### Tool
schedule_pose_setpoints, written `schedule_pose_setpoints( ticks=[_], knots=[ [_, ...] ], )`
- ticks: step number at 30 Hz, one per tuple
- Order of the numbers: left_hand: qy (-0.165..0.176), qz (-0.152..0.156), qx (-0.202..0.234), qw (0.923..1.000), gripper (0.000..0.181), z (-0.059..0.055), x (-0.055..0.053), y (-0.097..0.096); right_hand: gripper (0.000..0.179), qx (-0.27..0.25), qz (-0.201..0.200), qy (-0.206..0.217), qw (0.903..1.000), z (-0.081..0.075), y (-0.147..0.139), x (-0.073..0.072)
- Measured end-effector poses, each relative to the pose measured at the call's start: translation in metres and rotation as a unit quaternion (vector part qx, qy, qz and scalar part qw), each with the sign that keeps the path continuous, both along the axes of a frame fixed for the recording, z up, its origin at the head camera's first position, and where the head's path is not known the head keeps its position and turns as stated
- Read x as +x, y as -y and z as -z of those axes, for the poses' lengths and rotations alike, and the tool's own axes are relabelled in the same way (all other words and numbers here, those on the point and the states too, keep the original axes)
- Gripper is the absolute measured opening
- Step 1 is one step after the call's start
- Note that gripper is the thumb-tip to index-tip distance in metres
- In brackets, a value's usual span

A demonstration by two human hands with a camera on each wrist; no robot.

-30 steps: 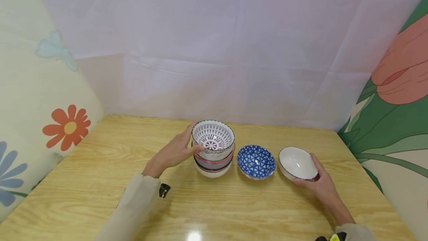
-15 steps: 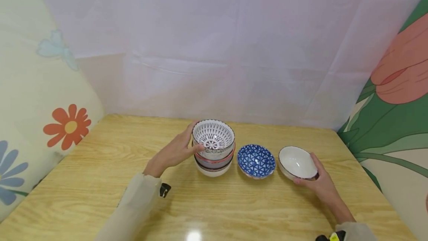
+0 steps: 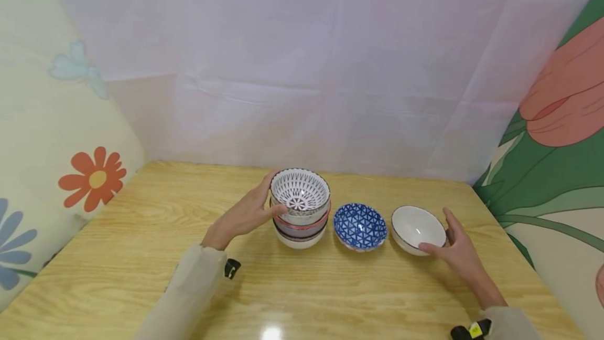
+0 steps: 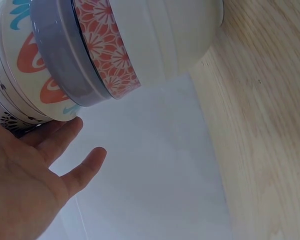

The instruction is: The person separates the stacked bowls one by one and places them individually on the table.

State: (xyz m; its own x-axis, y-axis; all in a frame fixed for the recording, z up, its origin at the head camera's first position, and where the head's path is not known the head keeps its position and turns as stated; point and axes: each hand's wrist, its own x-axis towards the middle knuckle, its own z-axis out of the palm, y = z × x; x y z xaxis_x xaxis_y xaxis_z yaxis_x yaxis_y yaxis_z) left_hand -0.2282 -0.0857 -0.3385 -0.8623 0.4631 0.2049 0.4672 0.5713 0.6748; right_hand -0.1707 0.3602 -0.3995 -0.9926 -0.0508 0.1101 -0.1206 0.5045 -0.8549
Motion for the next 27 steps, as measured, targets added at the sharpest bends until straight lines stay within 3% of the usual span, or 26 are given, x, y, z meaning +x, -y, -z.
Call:
schedule_pose_setpoints(
  ticks=[16,27],
  knots=[
    [-0.007,-0.001,0.001,1.0000,0.102,0.001,0.002,0.001,0.096,0.039,-0.016,0.007,0.9991,-0.028,0.011,-0.009],
    [0.013,0.004,0.002,0.9999,0.114,0.011,0.002,0.002,0.097,0.050,-0.041,0.006,0.9979,-0.041,0.033,-0.016]
  ],
)
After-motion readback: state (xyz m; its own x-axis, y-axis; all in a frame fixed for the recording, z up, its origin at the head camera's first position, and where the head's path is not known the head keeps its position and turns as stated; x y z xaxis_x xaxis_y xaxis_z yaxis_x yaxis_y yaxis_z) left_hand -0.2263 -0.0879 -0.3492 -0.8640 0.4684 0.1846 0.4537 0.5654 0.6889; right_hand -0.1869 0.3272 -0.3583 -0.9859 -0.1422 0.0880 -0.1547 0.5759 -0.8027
